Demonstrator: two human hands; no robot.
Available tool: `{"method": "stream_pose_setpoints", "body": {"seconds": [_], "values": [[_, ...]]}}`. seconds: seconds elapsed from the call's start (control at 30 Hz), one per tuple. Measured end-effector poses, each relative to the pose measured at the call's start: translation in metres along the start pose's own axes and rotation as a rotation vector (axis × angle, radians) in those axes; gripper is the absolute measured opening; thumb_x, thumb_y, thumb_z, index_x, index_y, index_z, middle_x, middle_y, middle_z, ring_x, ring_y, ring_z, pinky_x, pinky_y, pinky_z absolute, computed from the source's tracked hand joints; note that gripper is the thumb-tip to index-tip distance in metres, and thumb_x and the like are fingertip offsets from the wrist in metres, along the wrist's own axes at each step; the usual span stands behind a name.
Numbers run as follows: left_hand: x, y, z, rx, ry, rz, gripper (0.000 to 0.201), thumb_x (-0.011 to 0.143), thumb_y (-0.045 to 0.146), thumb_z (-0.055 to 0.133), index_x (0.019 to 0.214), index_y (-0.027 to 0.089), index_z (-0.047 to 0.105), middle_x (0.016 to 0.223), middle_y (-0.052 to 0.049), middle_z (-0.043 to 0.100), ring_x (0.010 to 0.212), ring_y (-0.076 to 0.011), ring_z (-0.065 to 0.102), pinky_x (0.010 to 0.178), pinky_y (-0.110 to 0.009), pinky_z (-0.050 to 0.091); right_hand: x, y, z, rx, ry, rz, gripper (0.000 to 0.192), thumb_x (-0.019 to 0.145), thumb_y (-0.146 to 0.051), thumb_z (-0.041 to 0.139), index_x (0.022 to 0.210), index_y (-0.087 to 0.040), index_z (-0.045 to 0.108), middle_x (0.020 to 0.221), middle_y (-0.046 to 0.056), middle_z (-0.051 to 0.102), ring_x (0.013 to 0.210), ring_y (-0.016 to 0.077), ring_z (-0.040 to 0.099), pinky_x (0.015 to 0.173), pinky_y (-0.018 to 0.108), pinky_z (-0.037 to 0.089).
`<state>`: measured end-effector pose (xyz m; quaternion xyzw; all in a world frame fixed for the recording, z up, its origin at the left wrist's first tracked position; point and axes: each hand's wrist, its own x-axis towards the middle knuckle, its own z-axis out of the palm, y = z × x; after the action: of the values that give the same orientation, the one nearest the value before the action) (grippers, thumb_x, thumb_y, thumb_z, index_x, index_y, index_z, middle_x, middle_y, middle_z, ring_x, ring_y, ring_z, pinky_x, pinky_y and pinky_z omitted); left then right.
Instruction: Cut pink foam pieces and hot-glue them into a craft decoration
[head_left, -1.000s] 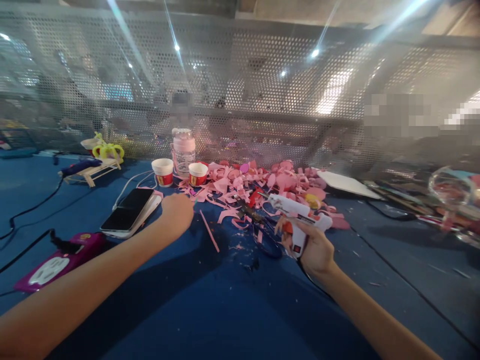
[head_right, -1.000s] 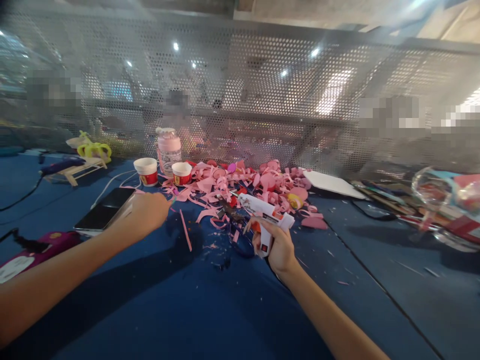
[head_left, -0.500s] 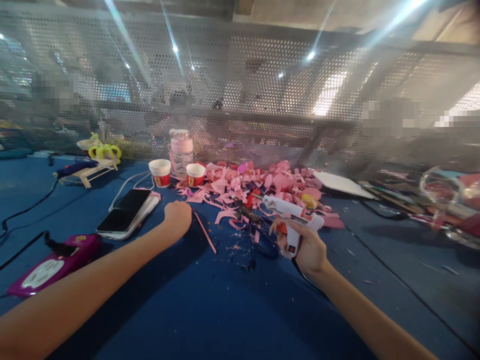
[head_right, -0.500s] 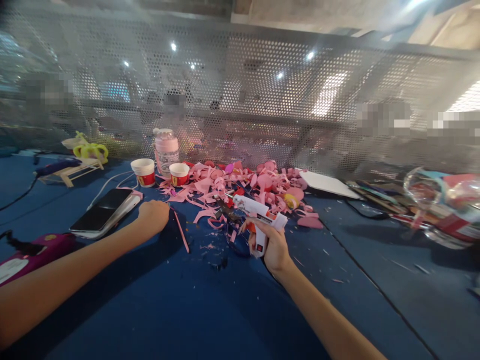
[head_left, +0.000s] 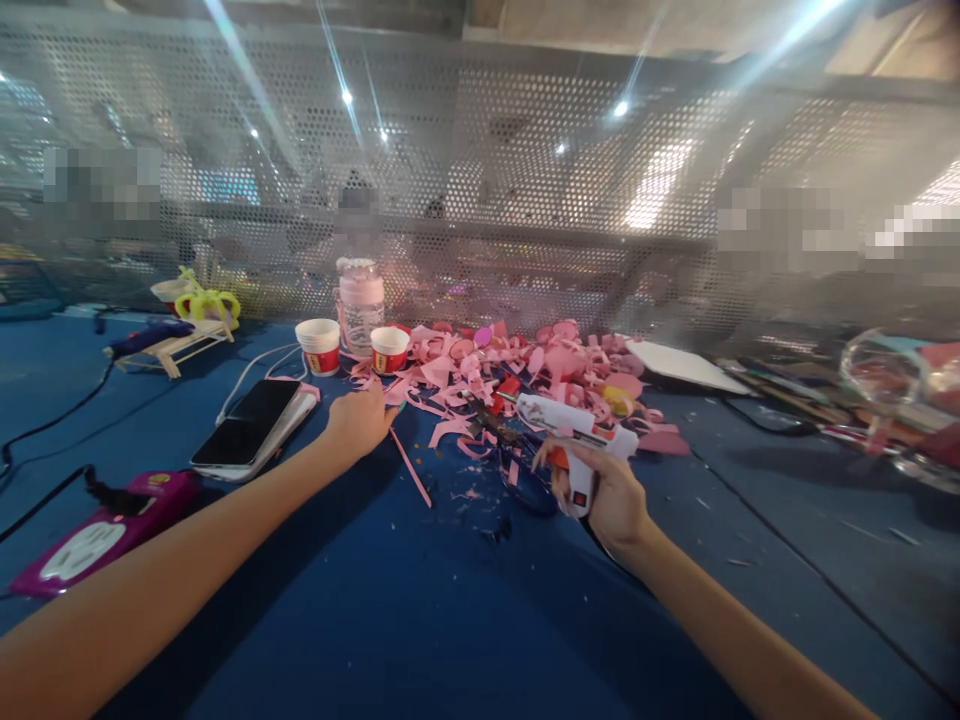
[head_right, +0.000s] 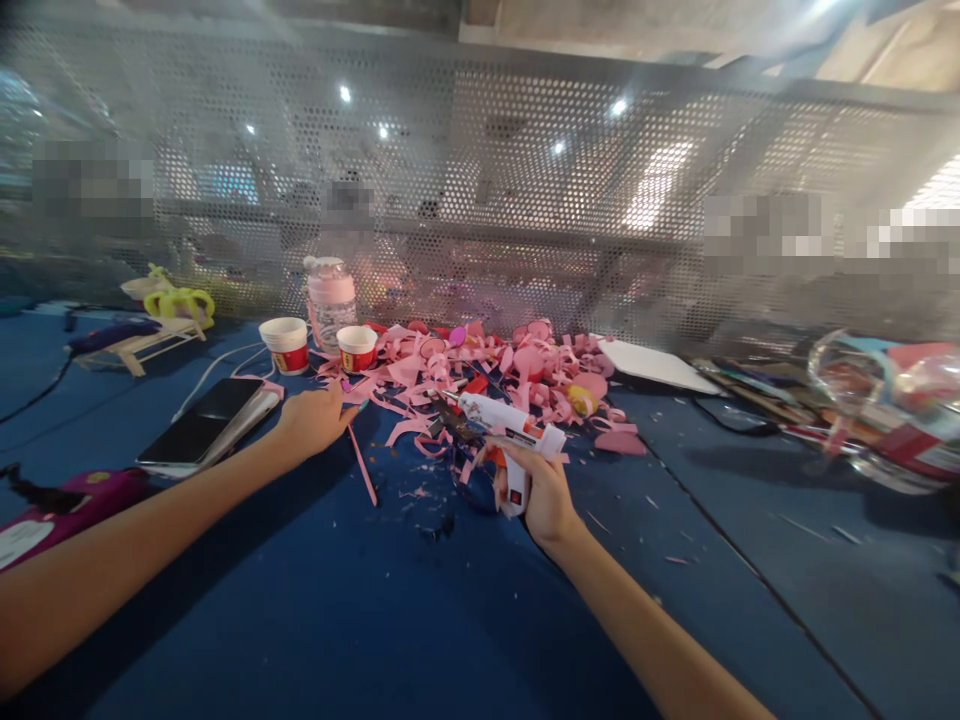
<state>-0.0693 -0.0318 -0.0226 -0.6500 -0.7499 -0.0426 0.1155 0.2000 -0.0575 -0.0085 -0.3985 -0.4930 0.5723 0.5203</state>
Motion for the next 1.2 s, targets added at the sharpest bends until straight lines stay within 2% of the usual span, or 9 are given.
{"method": "stream_pose_setpoints", "body": {"seconds": [0.23,0.33,0.4,0.5,0.57,0.73,0.83,1.03,1.2], "values": [[0.005,-0.004,0.004,0.006,-0.08,0.125,0.034,0.086,0.03,0.036,0.108,0.012,0.054,0.091,-0.018,0.065,0.086,-0.0293,0.062,0.069,-0.038,0.047,0.001,0.001,0.0,0.029,0.01,0.008,0.024,0.059,-0.035,0.056,0.067,-0.014,0.063,0.036,0.0,0.052,0.026,0.0112,0.041,0.024,0.021,0.029],[0.004,-0.002,-0.001,0.004,-0.042,0.119,0.034,0.087,0.029,0.033,0.107,0.01,0.052,0.089,-0.018,0.064,0.084,-0.029,0.062,0.068,-0.037,0.047,0.002,0.004,0.0,0.041,0.016,-0.008,0.023,0.059,-0.033,0.056,0.067,-0.013,0.063,0.038,0.0,0.053,0.026,0.0111,0.042,0.024,0.021,0.03],[0.001,0.002,-0.004,-0.05,0.046,0.143,0.033,0.088,0.03,0.032,0.104,0.009,0.051,0.089,-0.017,0.063,0.083,-0.0274,0.062,0.068,-0.035,0.046,0.002,0.005,-0.001,0.039,0.018,-0.017,0.023,0.059,-0.033,0.056,0.067,-0.013,0.064,0.037,0.0,0.053,0.025,0.0115,0.042,0.024,0.021,0.031],[-0.008,0.012,-0.007,-0.305,0.23,0.27,0.023,0.087,0.028,0.036,0.094,0.012,0.051,0.086,-0.011,0.062,0.081,-0.0218,0.061,0.069,-0.03,0.046,0.002,0.007,-0.002,0.023,0.011,-0.021,0.024,0.059,-0.035,0.056,0.065,-0.013,0.064,0.033,0.0,0.051,0.024,0.0121,0.041,0.023,0.021,0.03],[-0.017,0.021,-0.007,-0.556,0.282,0.344,0.017,0.086,0.028,0.041,0.09,0.015,0.051,0.084,-0.008,0.062,0.078,-0.0182,0.06,0.07,-0.028,0.046,0.002,0.008,-0.002,0.01,0.009,-0.027,0.024,0.06,-0.035,0.055,0.063,-0.013,0.064,0.032,0.0,0.05,0.023,0.0121,0.041,0.023,0.021,0.028],[-0.039,0.045,-0.005,-1.342,0.061,0.365,0.015,0.08,0.028,0.051,0.091,0.017,0.051,0.086,-0.005,0.063,0.08,-0.0142,0.062,0.073,-0.027,0.05,0.001,0.01,-0.002,0.004,0.0,-0.016,0.026,0.06,-0.036,0.055,0.066,-0.013,0.065,0.031,0.0,0.049,0.022,0.012,0.04,0.022,0.021,0.027],[-0.047,0.054,-0.005,-1.661,-0.048,0.29,0.017,0.074,0.024,0.058,0.086,0.016,0.051,0.08,-0.003,0.062,0.076,-0.0142,0.063,0.072,-0.027,0.052,0.001,0.01,-0.002,0.005,-0.011,-0.015,0.026,0.059,-0.036,0.055,0.066,-0.013,0.066,0.031,0.0,0.049,0.023,0.0123,0.041,0.023,0.021,0.028],[-0.05,0.058,-0.005,-1.845,-0.114,0.216,0.029,0.069,0.022,0.062,0.096,0.016,0.052,0.072,-0.001,0.063,0.065,-0.0134,0.064,0.063,-0.027,0.054,0.0,0.011,-0.003,0.0,-0.039,-0.011,0.028,0.061,-0.035,0.053,0.067,-0.012,0.067,0.032,0.0,0.05,0.024,0.0122,0.041,0.023,0.022,0.029],[-0.049,0.056,-0.002,-1.743,-0.006,0.17,0.015,0.063,0.021,0.067,0.076,0.014,0.061,0.07,-0.001,0.064,0.064,-0.0113,0.061,0.06,-0.022,0.052,-0.001,0.01,-0.001,0.042,-0.012,0.022,0.026,0.058,-0.035,0.055,0.066,-0.012,0.066,0.032,0.0,0.05,0.023,0.0125,0.041,0.022,0.022,0.028]]}}
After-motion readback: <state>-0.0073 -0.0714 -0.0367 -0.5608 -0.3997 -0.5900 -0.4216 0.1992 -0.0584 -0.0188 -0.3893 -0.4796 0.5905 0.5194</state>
